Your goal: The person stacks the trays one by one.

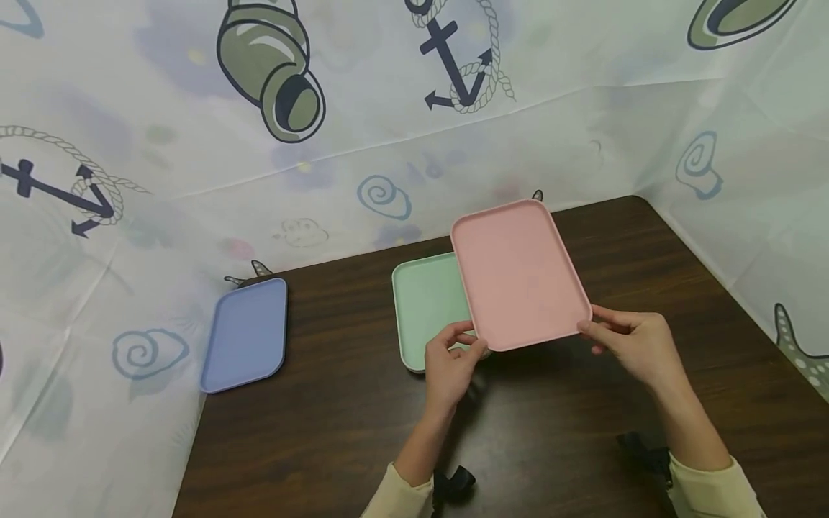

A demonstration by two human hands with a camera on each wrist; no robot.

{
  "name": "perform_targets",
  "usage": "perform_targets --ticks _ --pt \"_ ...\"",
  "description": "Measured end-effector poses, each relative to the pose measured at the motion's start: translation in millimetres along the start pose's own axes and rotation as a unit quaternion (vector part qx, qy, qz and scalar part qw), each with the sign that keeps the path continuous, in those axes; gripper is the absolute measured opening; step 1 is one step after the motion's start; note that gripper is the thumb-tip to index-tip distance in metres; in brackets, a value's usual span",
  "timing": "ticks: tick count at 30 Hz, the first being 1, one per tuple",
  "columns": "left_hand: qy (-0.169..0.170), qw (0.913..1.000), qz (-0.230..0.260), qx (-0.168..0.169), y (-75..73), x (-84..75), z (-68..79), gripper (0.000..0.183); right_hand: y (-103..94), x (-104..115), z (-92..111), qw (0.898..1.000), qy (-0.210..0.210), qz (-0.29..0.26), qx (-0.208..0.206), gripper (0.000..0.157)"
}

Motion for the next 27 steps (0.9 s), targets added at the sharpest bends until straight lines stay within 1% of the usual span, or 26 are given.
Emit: perform_targets --ticks 4,8,12,15,17,21,27 --pt "-0.006 0.9998 -0.001 -0.017 -20.5 -2.8 5.8 0.028 15.9 8.2 -1.7 1.0 -0.006 -0.016 0.019 0.048" --pt "-0.018 0.9996 -0.007 -0.022 -37.7 -7.6 10.0 0.029 27.9 13.6 -3.0 0.999 -0.01 -0.031 0.032 0.048" --pt "-0.031 0.999 -0.013 -0.03 -54.2 -17.6 15.3 0.03 40.2 18.6 -5.3 0.998 -0.012 -0.048 0.05 0.047" --pt "-0.039 0.9985 -0.018 -0.034 -65.0 -22.9 18.3 0.03 49.2 21.9 -6.0 0.997 -0.016 -0.058 0.057 0.045" --pt "-0.043 0.9983 -0.018 -0.035 -72.3 -22.6 18.8 0.031 55.3 24.4 -6.4 0.996 -0.019 -0.061 0.057 0.043" --pt "-0.044 0.9978 -0.028 -0.041 -87.2 -17.1 17.5 0.031 67.0 30.0 -6.6 0.997 -0.027 -0.058 0.052 0.042" --pt "-0.042 0.9968 -0.039 -0.056 -109.0 -12.6 19.5 0.028 86.2 37.8 -5.4 0.995 -0.046 -0.071 0.06 0.04"
Point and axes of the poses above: each hand's wrist, its own z-axis away from the middle knuckle, its own y-axis out of the palm, x = y × z, the point moved 1 cm from there along -z, towards the middle knuckle, and after that the axes turned 14 degrees about -y, right-handed, at the moved point
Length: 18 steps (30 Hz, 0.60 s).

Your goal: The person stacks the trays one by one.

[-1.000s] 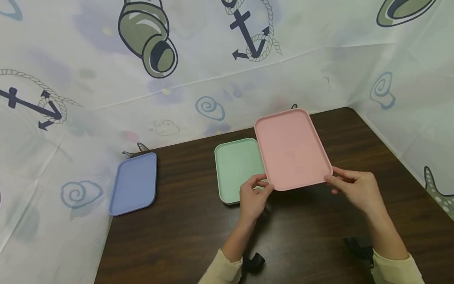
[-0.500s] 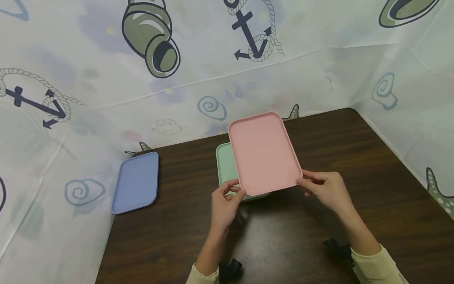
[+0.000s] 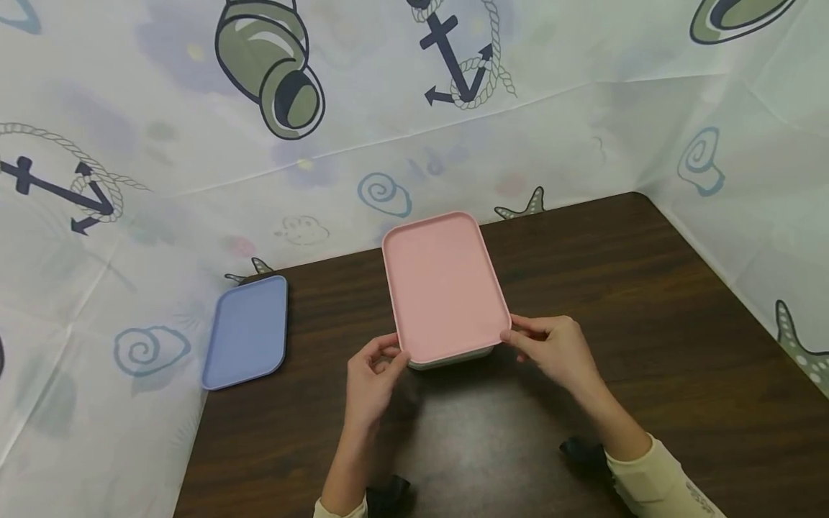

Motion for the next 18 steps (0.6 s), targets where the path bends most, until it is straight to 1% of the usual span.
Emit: perform_targets --ticks 5,10,14,18 --pt "-0.01 0.9999 -0.011 -0.009 -16.1 4.6 0.7 0.028 18.0 0.0 0.9 1.0 -0.009 -0.003 0.007 0.038" --pt "-0.019 0.9993 -0.02 -0.026 -30.9 10.8 0.4 0.027 37.3 -4.9 3.3 1.0 0.003 -0.021 0.019 0.037" --pt "-0.026 0.9988 -0.026 -0.033 -35.7 18.4 -4.8 0.027 48.7 -12.4 5.2 1.0 0.012 -0.02 0.018 0.035" --pt "-0.038 0.9978 -0.039 -0.037 -35.4 26.0 -13.1 0.028 53.7 -20.1 5.5 1.0 0.017 -0.013 0.017 0.034"
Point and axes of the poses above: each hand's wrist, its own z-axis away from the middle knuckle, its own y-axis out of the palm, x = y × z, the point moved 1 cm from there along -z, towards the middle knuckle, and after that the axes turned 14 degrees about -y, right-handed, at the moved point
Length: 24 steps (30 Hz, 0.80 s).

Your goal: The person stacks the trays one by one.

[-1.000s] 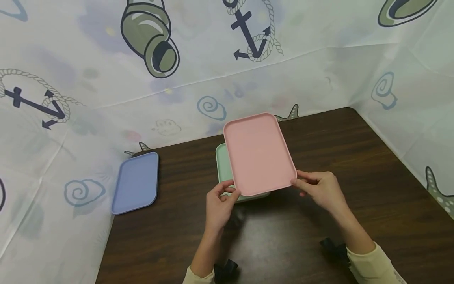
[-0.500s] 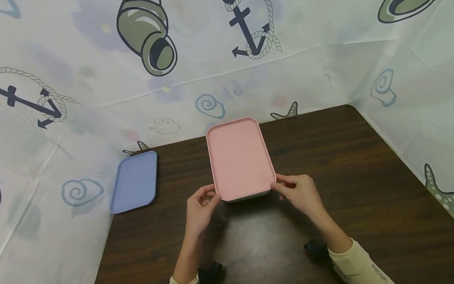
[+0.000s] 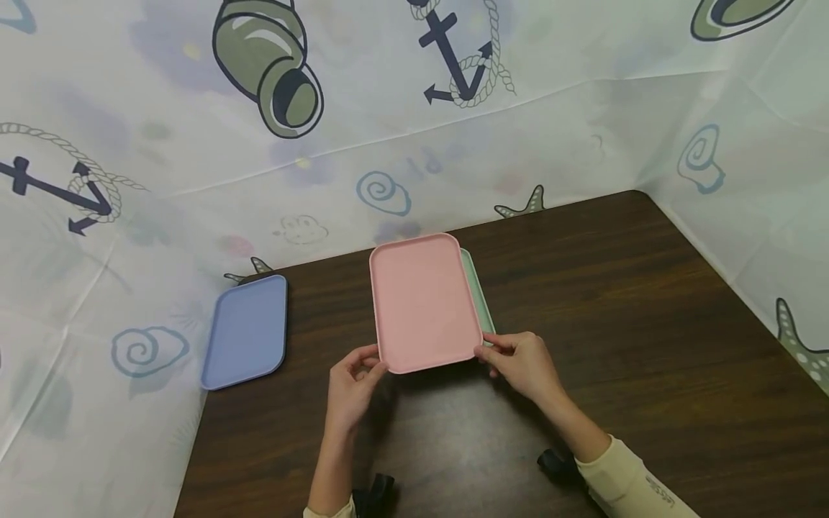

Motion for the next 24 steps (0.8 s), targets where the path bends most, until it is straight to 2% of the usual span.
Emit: perform_targets --ticks 4,7,10,15,24 --pt "-0.018 0.9997 -0.017 0.003 4.9 -2.1 -2.8 0.03 0.8 -7.4 -0.2 1.0 -0.001 0.004 0.0 0.034" --pt "-0.017 0.9996 -0.024 0.0 9.2 1.2 -6.9 0.03 0.3 -12.9 -0.7 1.0 -0.006 0.004 0.0 0.033" --pt "-0.006 0.9996 -0.027 -0.006 14.2 10.9 -14.5 0.028 -1.6 -17.7 -2.3 1.0 -0.006 0.004 0.002 0.032" --pt "0.006 0.9993 -0.037 -0.008 22.4 13.6 -17.7 0.027 -6.4 -23.6 -5.1 1.0 0.005 0.004 0.011 0.031" --pt "0.009 0.9983 -0.057 -0.005 27.3 15.6 -21.9 0.028 -10.2 -31.9 -7.9 0.999 0.02 0.011 0.025 0.032"
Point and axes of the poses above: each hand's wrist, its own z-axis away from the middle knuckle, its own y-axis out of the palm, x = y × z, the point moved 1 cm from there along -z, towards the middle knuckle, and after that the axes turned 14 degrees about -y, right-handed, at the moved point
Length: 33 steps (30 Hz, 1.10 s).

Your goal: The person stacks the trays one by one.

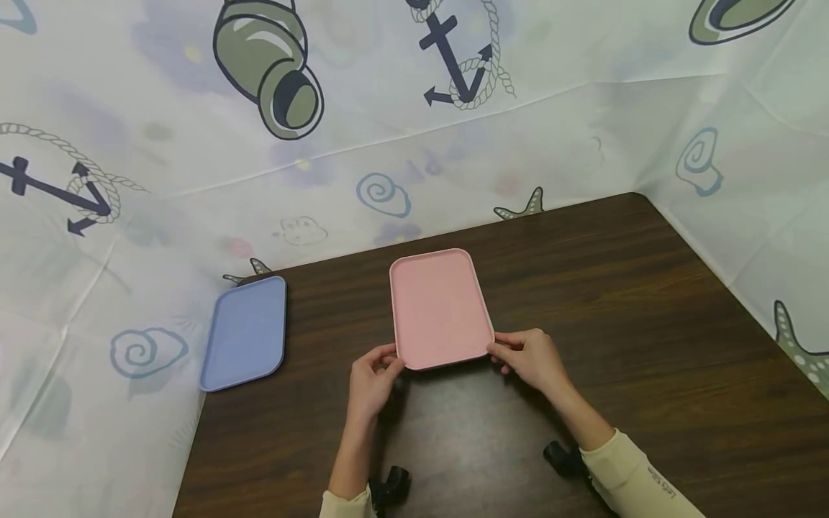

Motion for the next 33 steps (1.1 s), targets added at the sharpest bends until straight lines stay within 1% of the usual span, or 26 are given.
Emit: perform_targets --ticks 8,10,13,18,25,29,33 --pt "0.012 0.9992 -0.036 -0.015 1.3 2.4 -2.5 0.024 -0.5 0.4 -2.1 1.0 0.006 -0.002 0.002 0.032" --pt "0.015 0.9988 -0.041 -0.021 2.0 1.5 -1.0 0.024 -0.5 0.9 -2.2 1.0 0.002 0.0 0.002 0.032" --pt "0.026 0.9971 -0.061 -0.036 3.5 -0.2 1.1 0.025 -0.5 1.2 -2.5 1.0 -0.003 0.005 0.001 0.032" --pt "0.048 0.9905 -0.111 -0.065 5.7 -2.2 3.3 0.027 -0.8 1.4 -3.3 1.0 -0.009 0.012 -0.003 0.032" --pt "0.056 0.9796 -0.165 -0.101 8.6 -2.4 5.0 0.028 -0.4 1.6 -3.2 1.0 -0.011 0.023 -0.006 0.03" --pt "0.062 0.9747 -0.183 -0.112 9.8 -3.1 7.5 0.029 1.0 1.4 -3.0 0.999 -0.016 0.031 -0.012 0.03" --pt "0.063 0.9726 -0.192 -0.114 10.6 -4.7 9.0 0.03 1.9 0.9 -3.3 0.999 -0.017 0.037 -0.016 0.03"
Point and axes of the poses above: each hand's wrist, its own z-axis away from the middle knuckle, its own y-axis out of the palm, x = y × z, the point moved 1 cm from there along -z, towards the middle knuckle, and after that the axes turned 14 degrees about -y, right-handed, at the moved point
